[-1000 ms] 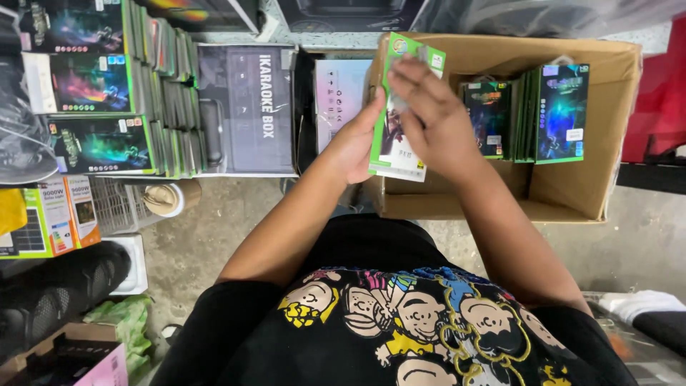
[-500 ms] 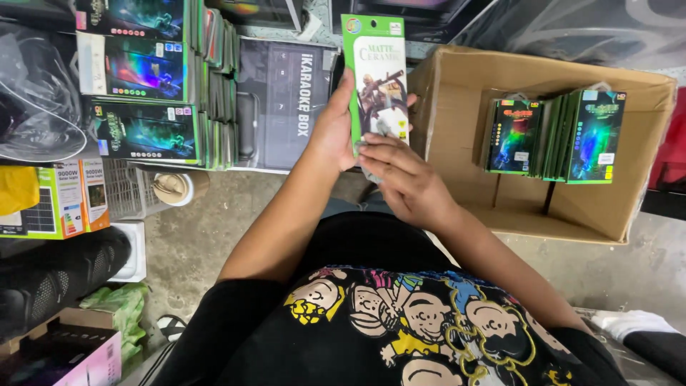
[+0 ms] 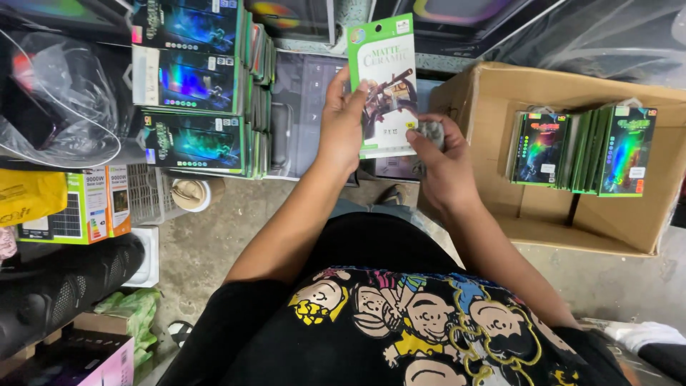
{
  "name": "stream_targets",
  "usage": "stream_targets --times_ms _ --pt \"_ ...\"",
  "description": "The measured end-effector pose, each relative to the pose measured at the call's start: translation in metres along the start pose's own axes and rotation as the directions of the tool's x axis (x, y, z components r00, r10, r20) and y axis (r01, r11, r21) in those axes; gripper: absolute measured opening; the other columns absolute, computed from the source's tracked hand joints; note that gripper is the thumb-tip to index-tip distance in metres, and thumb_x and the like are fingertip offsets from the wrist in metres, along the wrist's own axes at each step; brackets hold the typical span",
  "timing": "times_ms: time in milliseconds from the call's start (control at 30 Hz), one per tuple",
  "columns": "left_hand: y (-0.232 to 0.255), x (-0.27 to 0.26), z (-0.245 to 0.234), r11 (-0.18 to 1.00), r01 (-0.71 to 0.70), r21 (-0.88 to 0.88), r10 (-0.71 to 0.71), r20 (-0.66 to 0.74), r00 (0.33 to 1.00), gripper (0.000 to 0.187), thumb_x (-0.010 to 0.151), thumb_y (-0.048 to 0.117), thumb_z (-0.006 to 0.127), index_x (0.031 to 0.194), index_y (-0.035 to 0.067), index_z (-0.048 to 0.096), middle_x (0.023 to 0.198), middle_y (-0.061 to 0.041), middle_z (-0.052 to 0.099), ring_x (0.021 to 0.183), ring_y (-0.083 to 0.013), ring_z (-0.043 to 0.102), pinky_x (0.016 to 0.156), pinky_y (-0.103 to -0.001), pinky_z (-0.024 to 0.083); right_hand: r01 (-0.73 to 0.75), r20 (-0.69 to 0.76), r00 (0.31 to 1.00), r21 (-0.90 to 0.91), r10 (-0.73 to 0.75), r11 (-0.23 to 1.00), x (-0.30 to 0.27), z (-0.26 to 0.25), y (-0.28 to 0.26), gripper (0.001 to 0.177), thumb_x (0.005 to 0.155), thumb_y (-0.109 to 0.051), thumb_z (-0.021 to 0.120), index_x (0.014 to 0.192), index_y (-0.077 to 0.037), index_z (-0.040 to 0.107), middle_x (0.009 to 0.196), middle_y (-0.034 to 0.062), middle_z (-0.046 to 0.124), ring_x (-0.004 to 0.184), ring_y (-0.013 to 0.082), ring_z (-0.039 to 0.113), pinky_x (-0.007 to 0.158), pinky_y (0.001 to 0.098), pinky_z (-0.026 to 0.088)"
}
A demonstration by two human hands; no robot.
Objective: Organizing and cleaning phone accessory boxes in a storage area.
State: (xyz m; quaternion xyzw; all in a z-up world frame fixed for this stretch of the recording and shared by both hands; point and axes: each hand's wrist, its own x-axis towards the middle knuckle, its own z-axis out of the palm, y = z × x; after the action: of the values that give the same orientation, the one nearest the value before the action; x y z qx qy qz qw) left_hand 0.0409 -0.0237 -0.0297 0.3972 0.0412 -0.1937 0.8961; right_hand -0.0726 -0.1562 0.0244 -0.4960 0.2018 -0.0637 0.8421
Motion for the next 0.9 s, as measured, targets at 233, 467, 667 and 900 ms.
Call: stream_targets --times_ms 233,467,667,900 --pt "0.024 0.003 -0.014 0.849 -0.215 0.482 0.193 0.095 0.977 0.072 0.104 0.021 0.065 0.164 0.013 0.026 0.143 -0.014 0.054 0.102 -0.0199 0.066 0.085 -0.035 0.057 0.419 0.204 0.884 -0.743 -0.42 0.522 -0.009 0.048 -0.01 0.02 0.097 -0.001 0.073 0.116 0.0 0.064 0.1 0.0095 0.065 0.092 0.0197 0.061 0.083 0.0334 0.051" --pt "0.065 -0.007 -0.025 0.979 0.175 0.101 -0.19 0.167 0.968 0.075 0.102 0.049 0.053 0.165 0.028 0.019 0.15 -0.012 0.047 0.119 -0.0292 0.061 0.098 -0.048 0.051 0.672 0.583 0.739 -0.679 -0.338 0.297 -0.009 0.092 -0.037 0.024 0.093 0.0 0.071 0.116 0.001 0.063 0.109 0.017 0.06 0.101 0.0353 0.064 0.09 0.0417 0.052" --pt "0.088 -0.019 -0.047 0.733 0.595 -0.329 -0.354 0.562 0.747 0.071 0.108 0.055 0.04 0.152 0.001 0.048 0.145 -0.018 0.059 0.129 -0.0379 0.063 0.111 -0.057 0.049 0.541 0.404 0.836 -0.721 -0.372 0.432 0.033 0.108 -0.061 0.021 0.105 0.002 0.057 0.125 -0.002 0.055 0.122 0.0166 0.056 0.108 0.0329 0.058 0.093 0.0401 0.05" --pt "0.051 -0.003 -0.105 0.624 0.647 -0.439 -0.306 0.624 0.719 0.053 0.123 0.051 0.048 0.142 0.003 0.059 0.135 -0.017 0.067 0.119 -0.0323 0.068 0.107 -0.05 0.053 0.783 0.749 0.582 -0.621 -0.318 -0.028 0.059 0.156 -0.034 0.042 0.094 0.004 0.068 0.134 0.003 0.058 0.14 0.0241 0.054 0.14 0.0466 0.049 0.116 0.0487 0.042"
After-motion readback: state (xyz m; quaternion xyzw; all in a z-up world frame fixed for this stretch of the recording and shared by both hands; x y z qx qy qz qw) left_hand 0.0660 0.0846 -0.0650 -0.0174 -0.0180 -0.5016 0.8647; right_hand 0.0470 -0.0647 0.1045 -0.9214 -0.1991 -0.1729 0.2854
